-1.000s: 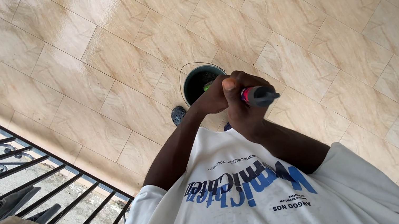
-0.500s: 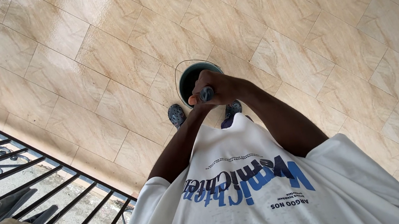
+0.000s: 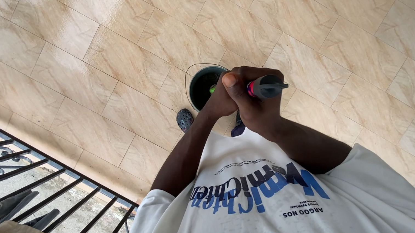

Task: Mopping the tiled floor of a balcony using a bucket and a mop.

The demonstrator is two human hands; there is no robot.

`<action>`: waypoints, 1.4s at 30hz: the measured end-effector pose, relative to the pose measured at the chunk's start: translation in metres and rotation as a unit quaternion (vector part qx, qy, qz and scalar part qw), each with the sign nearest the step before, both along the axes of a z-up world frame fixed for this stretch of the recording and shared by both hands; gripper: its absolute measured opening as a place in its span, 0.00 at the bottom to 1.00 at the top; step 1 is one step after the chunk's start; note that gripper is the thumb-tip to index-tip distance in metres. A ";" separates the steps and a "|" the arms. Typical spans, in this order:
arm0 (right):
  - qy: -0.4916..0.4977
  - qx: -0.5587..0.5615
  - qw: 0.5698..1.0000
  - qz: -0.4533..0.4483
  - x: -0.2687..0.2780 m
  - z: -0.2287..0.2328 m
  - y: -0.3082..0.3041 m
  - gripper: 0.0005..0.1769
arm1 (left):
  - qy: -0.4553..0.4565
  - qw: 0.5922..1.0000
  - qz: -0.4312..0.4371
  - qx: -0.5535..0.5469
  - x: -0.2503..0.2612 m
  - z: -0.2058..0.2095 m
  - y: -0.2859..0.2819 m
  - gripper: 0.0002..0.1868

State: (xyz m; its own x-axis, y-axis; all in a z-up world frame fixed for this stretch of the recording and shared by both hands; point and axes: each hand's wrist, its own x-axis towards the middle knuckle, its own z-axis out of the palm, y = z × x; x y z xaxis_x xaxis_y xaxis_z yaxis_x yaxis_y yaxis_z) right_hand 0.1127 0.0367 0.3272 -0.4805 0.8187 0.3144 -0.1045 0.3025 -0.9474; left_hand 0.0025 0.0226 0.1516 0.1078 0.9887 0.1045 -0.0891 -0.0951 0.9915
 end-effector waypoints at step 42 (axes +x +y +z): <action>-0.138 -0.627 0.670 -0.374 0.085 -0.444 -0.057 0.25 | 0.238 0.947 0.073 -0.203 0.015 -0.191 -0.068 0.27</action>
State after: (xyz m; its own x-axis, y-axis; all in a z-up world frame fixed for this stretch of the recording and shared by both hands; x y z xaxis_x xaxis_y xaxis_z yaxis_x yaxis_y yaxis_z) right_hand 0.1974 -0.0199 -0.1172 0.3131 0.4006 -0.8611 -0.1355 -0.8786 -0.4580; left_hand 0.0174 -0.0453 -0.0394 -0.0928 0.9450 -0.3136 0.3615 0.3254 0.8737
